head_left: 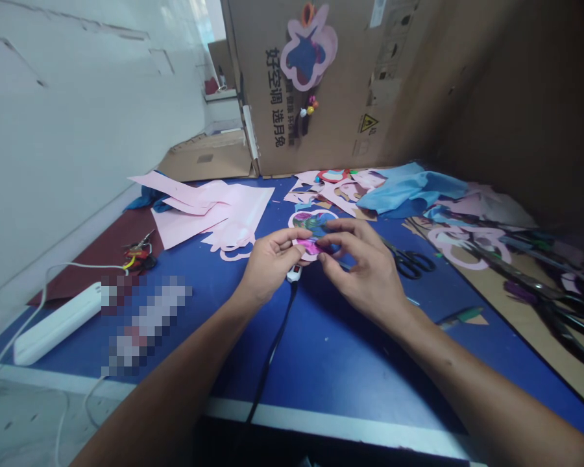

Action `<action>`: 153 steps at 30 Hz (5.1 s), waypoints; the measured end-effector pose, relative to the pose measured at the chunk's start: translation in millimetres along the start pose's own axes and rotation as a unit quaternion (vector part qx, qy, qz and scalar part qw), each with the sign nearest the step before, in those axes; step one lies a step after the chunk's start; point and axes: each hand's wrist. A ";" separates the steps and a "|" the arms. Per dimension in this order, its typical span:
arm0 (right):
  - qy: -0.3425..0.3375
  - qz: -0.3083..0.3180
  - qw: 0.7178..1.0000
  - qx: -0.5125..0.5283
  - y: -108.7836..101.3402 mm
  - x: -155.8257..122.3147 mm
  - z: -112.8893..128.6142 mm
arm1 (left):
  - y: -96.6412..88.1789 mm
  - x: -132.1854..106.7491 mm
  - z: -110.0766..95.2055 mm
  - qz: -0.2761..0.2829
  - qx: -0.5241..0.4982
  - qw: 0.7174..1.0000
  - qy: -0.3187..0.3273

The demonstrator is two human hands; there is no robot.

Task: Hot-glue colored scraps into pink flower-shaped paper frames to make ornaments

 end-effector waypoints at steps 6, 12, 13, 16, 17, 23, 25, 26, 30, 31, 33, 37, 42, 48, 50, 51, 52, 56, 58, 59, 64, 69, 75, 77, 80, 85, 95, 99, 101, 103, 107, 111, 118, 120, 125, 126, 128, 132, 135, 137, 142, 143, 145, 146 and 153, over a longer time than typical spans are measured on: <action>-0.003 -0.004 1.000 0.000 -0.6 0.6 0.0 | -0.9 0.2 0.0 0.014 0.003 1.000 0.004; -0.006 -0.006 1.000 -0.014 -0.9 0.7 0.4 | -1.6 -0.1 1.1 0.019 0.006 1.000 0.009; -0.006 -0.007 1.000 -0.014 -0.9 0.8 0.6 | -1.6 -0.2 1.3 0.020 0.004 1.000 0.009; -0.005 -0.009 1.000 -0.011 -0.8 1.1 1.1 | -1.3 -0.8 1.4 0.028 -0.011 0.999 0.009; -0.004 -0.010 1.000 -0.010 -0.8 1.2 1.3 | -1.1 -1.0 1.4 0.031 -0.016 0.999 0.009; 0.002 -0.006 1.000 -0.004 0.1 0.2 2.2 | -0.9 -1.4 1.3 0.015 0.008 1.000 0.007; 0.001 -0.002 1.000 -0.005 0.5 -0.4 2.4 | -1.2 -0.9 1.6 0.012 0.019 1.000 0.007; -0.001 -0.001 1.000 -0.008 0.6 -0.6 2.5 | -1.3 -0.6 1.8 0.011 0.022 1.000 0.007; -0.013 0.000 1.000 -0.014 0.6 -1.0 2.8 | -1.2 0.1 2.4 0.007 0.024 1.000 0.007; -0.018 0.002 1.000 -0.015 0.5 -1.0 3.0 | -1.1 0.2 2.4 0.006 0.023 1.000 0.007; -0.034 0.003 0.999 -0.021 0.2 -0.8 3.6 | -1.0 0.3 2.4 0.005 0.022 1.000 0.007; -0.058 -0.001 0.998 -0.038 -0.1 -0.6 4.4 | -0.9 0.2 2.3 0.004 0.023 1.000 0.006; -0.060 -0.009 0.997 -0.049 0.5 -0.8 3.0 | -0.2 -0.6 1.9 0.010 0.026 1.000 0.008; -0.062 -0.013 0.996 -0.056 2.6 -2.0 1.2 | 2.1 -2.4 1.3 0.022 0.035 0.999 0.011; -0.062 -0.017 0.996 -0.058 2.9 -2.2 1.0 | 2.6 -2.9 1.0 0.026 0.037 0.999 0.009; -0.062 -0.017 0.996 -0.059 2.8 -2.3 1.0 | 2.7 -3.0 0.7 0.027 0.039 0.999 0.008; -0.059 -0.016 0.996 -0.059 2.6 -2.2 1.1 | 2.7 -3.1 0.6 0.027 0.040 0.999 0.007; -0.019 0.000 0.999 -0.028 1.7 -1.7 1.9 | 1.6 -2.4 1.8 0.036 0.031 0.999 0.013; -0.001 0.006 1.000 -0.011 1.6 -1.5 2.5 | 0.6 -1.7 4.0 0.041 0.030 0.999 0.018; 0.005 0.009 1.000 -0.006 1.7 -1.5 2.8 | 0.1 -1.4 5.2 0.042 0.031 0.998 0.020; 0.019 0.014 1.000 0.007 2.3 -1.3 4.2 | -0.3 -0.9 8.3 0.048 0.032 0.998 0.028; 0.027 0.017 0.999 0.009 2.2 -1.2 4.4 | 0.5 -1.9 6.2 0.054 0.021 0.998 0.031; 0.029 0.017 0.999 0.009 2.5 -1.7 3.5 | 0.2 -1.6 6.9 0.061 0.021 0.997 0.030; 0.027 0.018 0.999 0.010 2.6 -1.7 3.2 | 0.4 -1.5 7.4 0.059 0.020 0.998 0.030; 0.021 0.019 1.000 0.009 2.8 -1.7 2.9 | 1.3 -1.6 7.5 0.049 0.021 0.998 0.027; 0.016 0.022 1.000 0.008 3.3 -2.0 2.9 | 2.5 -2.2 6.2 0.035 0.043 0.998 0.028; -0.019 -0.084 0.996 0.008 -7.8 5.5 6.0 | -9.5 7.3 10.5 -0.036 0.042 0.998 0.021; 0.016 -0.053 0.998 -0.009 -9.0 1.1 11.7 | -18.5 15.4 11.0 -0.099 0.011 0.995 0.030; 0.044 0.034 0.998 -0.009 -4.8 -1.5 10.3 | -22.3 18.6 9.9 -0.124 -0.001 0.992 0.039; 0.076 0.124 0.989 -0.014 1.6 -2.5 7.5 | -25.5 21.2 9.0 -0.141 -0.009 0.989 0.046; 0.105 0.246 0.962 -0.054 16.3 0.9 7.0 | -30.6 25.0 9.5 -0.163 -0.020 0.985 0.056; 0.098 0.312 0.937 -0.125 29.8 5.7 12.9 | -36.6 28.5 10.8 -0.173 -0.027 0.982 0.064; 0.125 0.271 0.918 -0.262 32.2 -9.4 9.3 | -48.6 35.4 6.0 -0.209 -0.025 0.974 0.078; 0.138 0.251 0.922 -0.259 27.8 -16.1 5.4 | -50.9 36.8 4.4 -0.213 -0.027 0.973 0.082; 0.158 0.212 0.946 -0.186 16.2 -23.7 -2.6 | -55.3 39.5 2.9 -0.222 -0.033 0.971 0.081; 0.164 0.199 0.951 -0.169 14.7 -23.7 -4.1 | -56.2 40.0 2.7 -0.225 -0.032 0.971 0.079; 0.196 0.181 0.956 -0.125 13.1 -22.5 -7.5 | -58.1 40.7 2.5 -0.230 -0.029 0.970 0.079; 0.343 0.175 0.921 0.050 15.6 -16.4 -11.2 | -61.5 41.4 2.3 -0.237 -0.028 0.967 0.084; 0.454 0.167 0.858 0.170 17.5 -11.1 -5.2 | -62.6 41.4 2.8 -0.239 -0.030 0.967 0.082; 0.498 0.169 0.809 0.263 16.2 -8.9 1.6 | -62.3 40.9 3.2 -0.238 -0.033 0.967 0.081; 0.562 0.233 0.685 0.401 7.9 -7.1 10.0 | -60.6 39.2 1.8 -0.233 -0.034 0.968 0.084; 0.560 0.247 0.674 0.413 6.5 -6.7 9.8 | -60.3 38.8 1.0 -0.233 -0.032 0.969 0.083; 0.542 0.268 0.667 0.434 4.7 -5.7 9.4 | -59.6 38.1 -0.8 -0.231 -0.030 0.969 0.082; 0.530 0.271 0.671 0.442 4.2 -5.3 9.7 | -59.0 37.7 -1.5 -0.229 -0.030 0.970 0.082; 0.449 0.186 0.789 0.376 2.2 -5.1 23.0 | -50.3 33.1 -0.3 -0.209 -0.034 0.974 0.083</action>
Point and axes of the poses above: each hand's wrist, its own x-axis towards the middle knuckle, its own y-axis out of the palm, z = x × y, and after that the axes turned 11 degrees about y, right-handed
